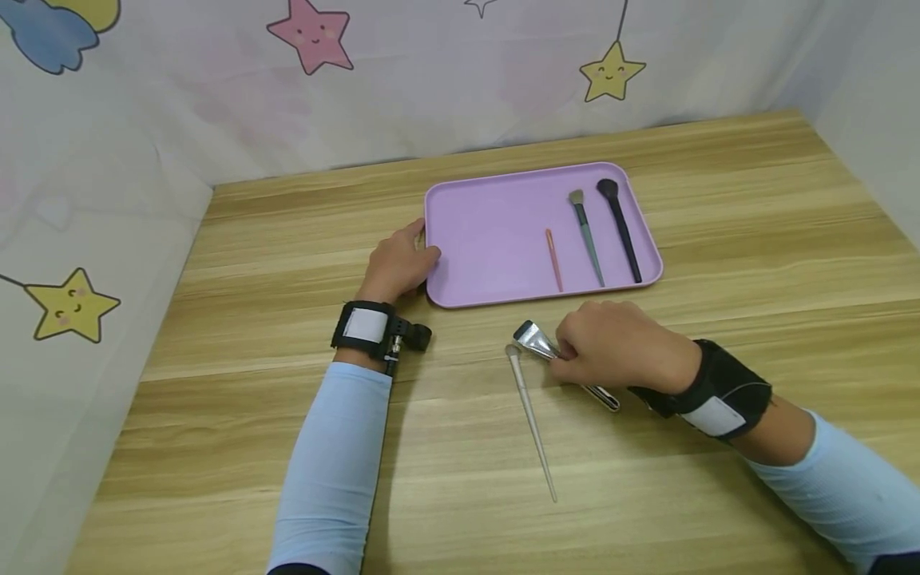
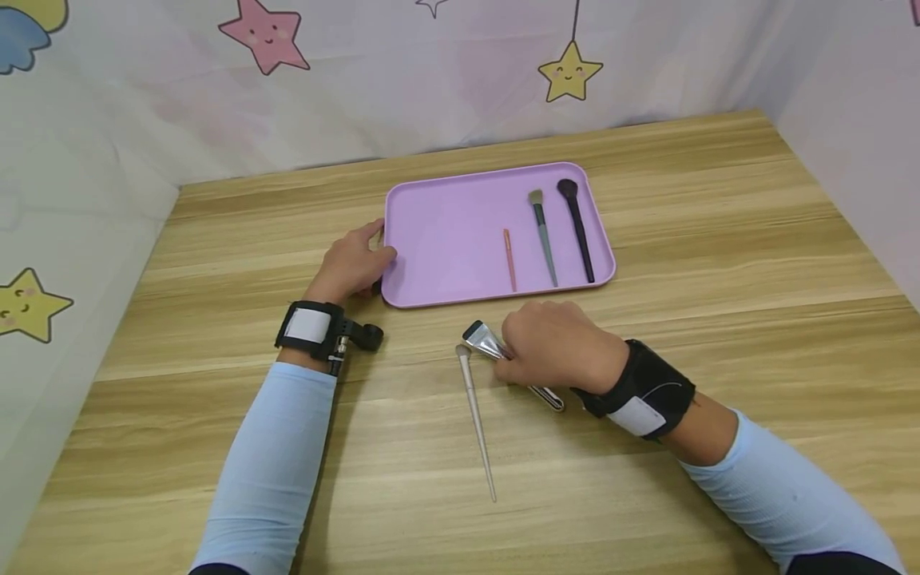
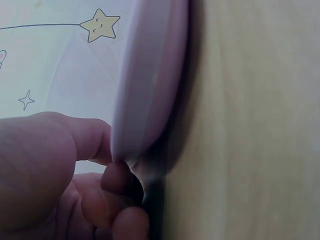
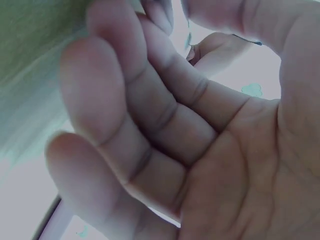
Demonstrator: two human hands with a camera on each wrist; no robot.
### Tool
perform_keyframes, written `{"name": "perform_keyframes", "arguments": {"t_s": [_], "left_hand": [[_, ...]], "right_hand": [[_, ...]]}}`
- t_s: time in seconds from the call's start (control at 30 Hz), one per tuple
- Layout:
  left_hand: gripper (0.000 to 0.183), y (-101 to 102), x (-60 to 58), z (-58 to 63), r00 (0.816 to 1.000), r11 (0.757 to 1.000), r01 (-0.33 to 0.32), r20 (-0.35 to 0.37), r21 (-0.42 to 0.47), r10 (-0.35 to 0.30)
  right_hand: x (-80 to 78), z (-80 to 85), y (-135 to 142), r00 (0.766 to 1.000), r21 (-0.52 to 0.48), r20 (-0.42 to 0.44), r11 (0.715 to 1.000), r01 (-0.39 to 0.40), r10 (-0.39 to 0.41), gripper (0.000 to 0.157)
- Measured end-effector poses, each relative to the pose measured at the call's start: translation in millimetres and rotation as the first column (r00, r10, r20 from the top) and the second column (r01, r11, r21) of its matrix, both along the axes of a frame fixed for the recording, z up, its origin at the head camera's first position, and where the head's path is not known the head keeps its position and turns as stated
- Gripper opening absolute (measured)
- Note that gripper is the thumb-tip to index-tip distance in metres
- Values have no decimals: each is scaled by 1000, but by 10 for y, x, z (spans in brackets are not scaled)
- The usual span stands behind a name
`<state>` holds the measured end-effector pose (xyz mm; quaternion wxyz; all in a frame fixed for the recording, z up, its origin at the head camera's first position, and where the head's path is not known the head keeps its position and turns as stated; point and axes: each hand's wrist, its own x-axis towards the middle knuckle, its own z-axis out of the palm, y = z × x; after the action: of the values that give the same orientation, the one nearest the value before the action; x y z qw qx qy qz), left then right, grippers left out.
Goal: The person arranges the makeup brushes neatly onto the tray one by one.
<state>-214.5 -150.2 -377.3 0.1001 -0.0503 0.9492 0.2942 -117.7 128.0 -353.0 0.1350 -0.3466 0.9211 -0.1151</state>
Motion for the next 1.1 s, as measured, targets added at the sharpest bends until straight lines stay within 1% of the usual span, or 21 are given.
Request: {"name": "perform_keyframes", "arguments": {"t_s": [0.17, 0.3, 0.5, 0.77, 1.1], "left_hand": [[64, 3, 4, 10, 1000, 1000, 11, -11, -5, -11], [64, 5, 4, 14, 1000, 1000, 13, -12, -12, -14], [64, 6, -2, 9, 1000, 1000, 12, -4, -11, -12], [64, 6, -2, 11, 1000, 1000, 19, -11, -10, -19], [64, -1, -14, -3, 1000, 1000, 21, -11, -12, -21]], "right_hand": [[-15, 3, 2, 999, -45, -42, 999, 0, -2, 27], [-28, 13, -4, 999, -60, -32, 998, 15, -17, 24], [-45, 9, -18, 999, -112, -29, 993, 38, -42, 20], [-61, -34, -34, 996, -197, -18, 977, 82, -87, 14], [-67, -30, -52, 992, -231, -5, 966, 120, -124, 13]]}}
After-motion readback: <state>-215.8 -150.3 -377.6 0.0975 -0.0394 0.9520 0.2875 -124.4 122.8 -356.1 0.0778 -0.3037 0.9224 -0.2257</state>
